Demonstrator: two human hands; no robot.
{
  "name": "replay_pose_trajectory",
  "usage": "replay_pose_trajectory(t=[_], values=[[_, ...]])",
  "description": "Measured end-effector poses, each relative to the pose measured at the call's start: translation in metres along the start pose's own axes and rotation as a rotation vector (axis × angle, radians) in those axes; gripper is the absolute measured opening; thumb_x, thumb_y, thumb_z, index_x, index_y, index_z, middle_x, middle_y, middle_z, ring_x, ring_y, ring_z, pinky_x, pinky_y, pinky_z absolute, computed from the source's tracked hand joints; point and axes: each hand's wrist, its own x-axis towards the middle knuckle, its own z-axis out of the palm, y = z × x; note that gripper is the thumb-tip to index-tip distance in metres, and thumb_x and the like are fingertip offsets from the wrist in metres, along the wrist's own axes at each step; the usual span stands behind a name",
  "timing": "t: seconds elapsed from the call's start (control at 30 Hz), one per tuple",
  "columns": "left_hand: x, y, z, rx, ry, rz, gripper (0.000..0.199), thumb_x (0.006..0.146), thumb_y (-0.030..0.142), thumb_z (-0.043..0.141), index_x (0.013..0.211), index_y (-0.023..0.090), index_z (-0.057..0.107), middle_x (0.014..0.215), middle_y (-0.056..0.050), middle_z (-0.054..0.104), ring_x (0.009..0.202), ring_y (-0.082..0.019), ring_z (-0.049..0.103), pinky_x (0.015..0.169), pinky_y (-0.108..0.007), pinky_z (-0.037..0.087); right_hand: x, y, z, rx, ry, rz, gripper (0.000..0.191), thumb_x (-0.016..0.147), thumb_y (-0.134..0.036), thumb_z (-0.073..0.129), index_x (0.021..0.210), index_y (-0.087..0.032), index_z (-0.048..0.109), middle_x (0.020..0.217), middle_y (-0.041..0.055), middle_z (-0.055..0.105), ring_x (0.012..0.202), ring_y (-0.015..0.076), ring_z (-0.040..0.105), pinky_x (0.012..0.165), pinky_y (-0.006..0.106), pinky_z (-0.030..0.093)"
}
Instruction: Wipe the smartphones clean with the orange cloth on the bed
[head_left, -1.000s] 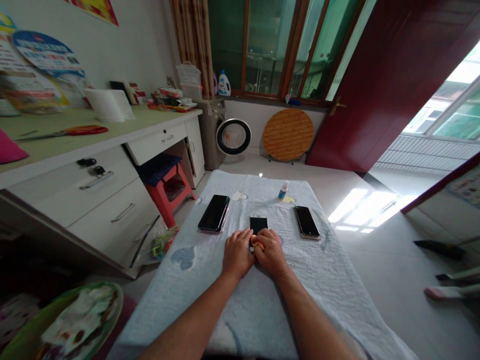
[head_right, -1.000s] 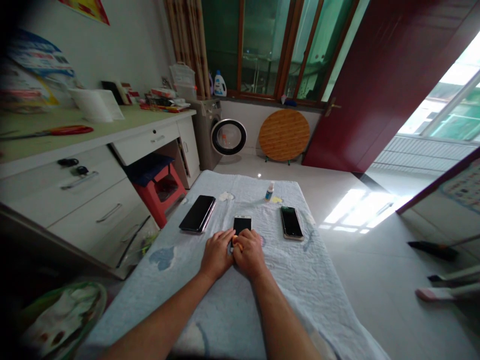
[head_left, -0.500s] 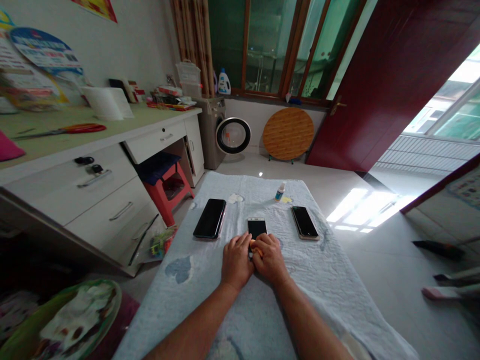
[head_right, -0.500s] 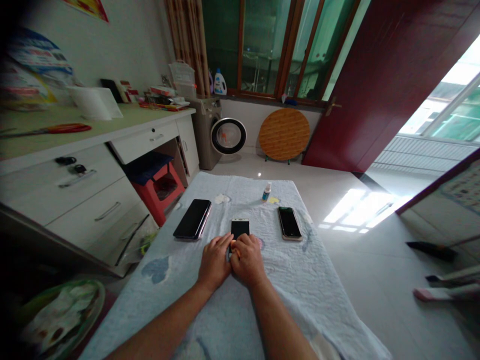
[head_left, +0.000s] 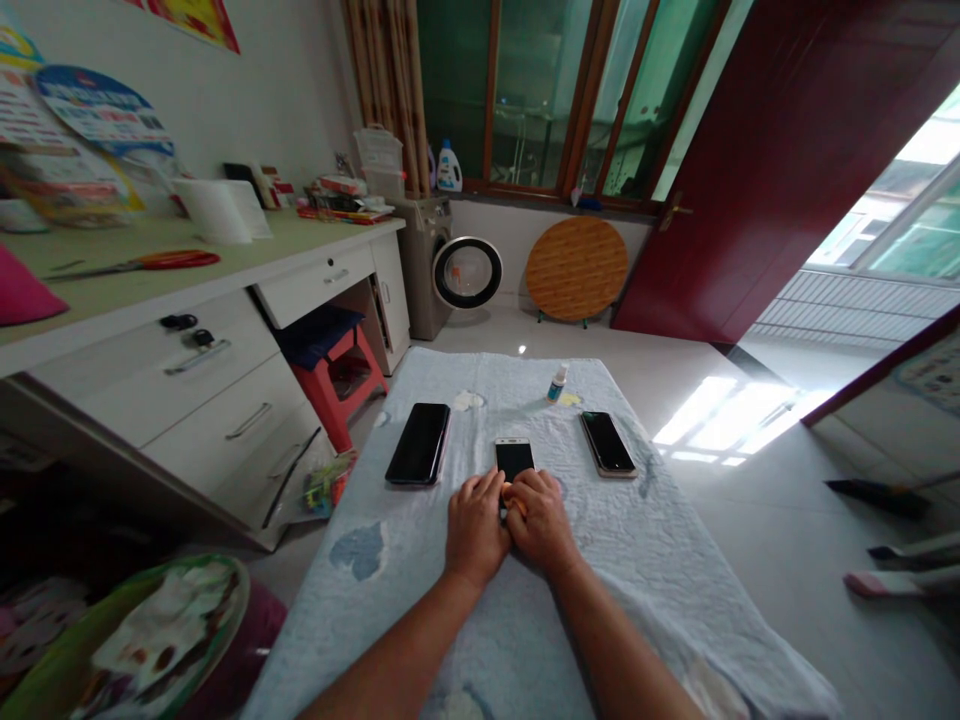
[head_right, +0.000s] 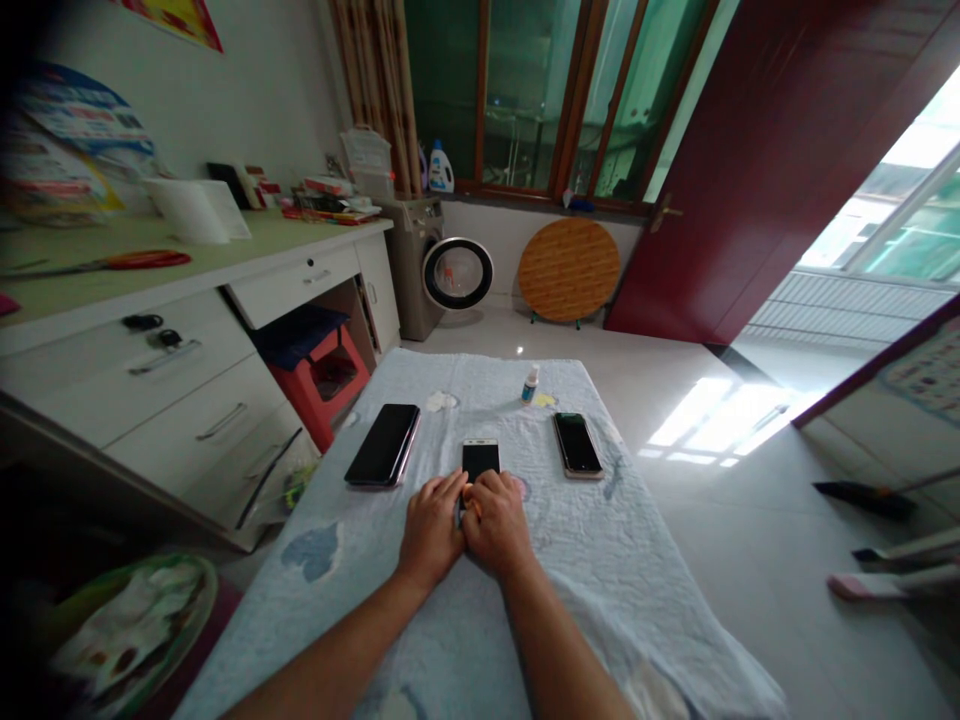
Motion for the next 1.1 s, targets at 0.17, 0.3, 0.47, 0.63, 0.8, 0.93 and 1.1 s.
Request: replay_pose_trajectory(t=[0.17,0.3,0.47,0.63,0.8,0.93,1.1], values=[[0.000,0.000,-0.002,0.001,-0.013,0.001,0.053,0.081,0.012,0.050,0.133,0.016,0.055,0.139,-0.007,0.055,0.125,-0.025,0.046,0.104,-0.036,0.036,0.000,0.000,0.000,-0.013,-0.001,0.005,0.018,0.076,-0.009,0.050,0.079,-0.019,0.064,0.085,0.0031,0.056,0.083,0.0178,0.045,0.080,0.032,0.033],[0.000,0.001,-0.002,0.011,-0.025,-0.004,0.053,0.081,0.013,0.050,0.134,0.017,0.054,0.139,-0.008,0.055,0.125,-0.025,0.046,0.103,-0.036,0.035,-0.001,0.000,0.001,-0.031,0.007,0.004,0.017,0.075,-0.008,0.051,0.077,-0.020,0.064,0.086,0.0030,0.056,0.082,0.0175,0.046,0.079,0.032,0.033],[-0.001,0.001,-0.002,0.016,-0.024,0.002,0.052,0.082,0.013,0.049,0.134,0.016,0.054,0.139,-0.009,0.055,0.126,-0.024,0.045,0.103,-0.036,0.036,-0.002,0.000,0.001,-0.028,0.014,0.007,0.017,0.076,-0.009,0.051,0.078,-0.019,0.065,0.086,0.0030,0.056,0.083,0.0175,0.046,0.080,0.032,0.033],[-0.004,-0.001,-0.004,0.020,-0.012,0.011,0.053,0.080,0.010,0.049,0.133,0.016,0.055,0.139,-0.008,0.055,0.125,-0.024,0.046,0.103,-0.036,0.036,-0.004,-0.002,0.003,-0.014,0.020,0.012,0.017,0.077,-0.009,0.051,0.079,-0.019,0.065,0.087,0.0030,0.056,0.083,0.0176,0.046,0.081,0.032,0.033],[-0.010,-0.006,-0.008,0.010,-0.011,0.017,0.053,0.080,0.011,0.049,0.133,0.016,0.055,0.140,-0.007,0.055,0.125,-0.024,0.046,0.102,-0.036,0.036,-0.009,-0.011,0.006,-0.027,0.027,0.023,0.017,0.077,-0.010,0.052,0.080,-0.020,0.066,0.086,0.0030,0.056,0.083,0.0178,0.045,0.079,0.032,0.032],[-0.018,-0.010,-0.014,0.003,-0.029,0.017,0.055,0.079,0.011,0.051,0.133,0.019,0.055,0.140,-0.005,0.055,0.125,-0.024,0.046,0.101,-0.036,0.036,-0.014,-0.021,0.008,-0.050,0.030,0.028,0.017,0.077,-0.009,0.052,0.081,-0.020,0.065,0.085,0.0029,0.055,0.082,0.0177,0.044,0.078,0.032,0.032],[-0.026,-0.013,-0.023,0.002,-0.048,0.017,0.055,0.080,0.012,0.051,0.134,0.020,0.055,0.139,-0.005,0.055,0.125,-0.024,0.047,0.101,-0.035,0.036,-0.020,-0.033,0.011,-0.061,0.038,0.034,0.015,0.078,-0.009,0.053,0.080,-0.019,0.064,0.085,0.0031,0.054,0.082,0.0179,0.044,0.077,0.032,0.031]])
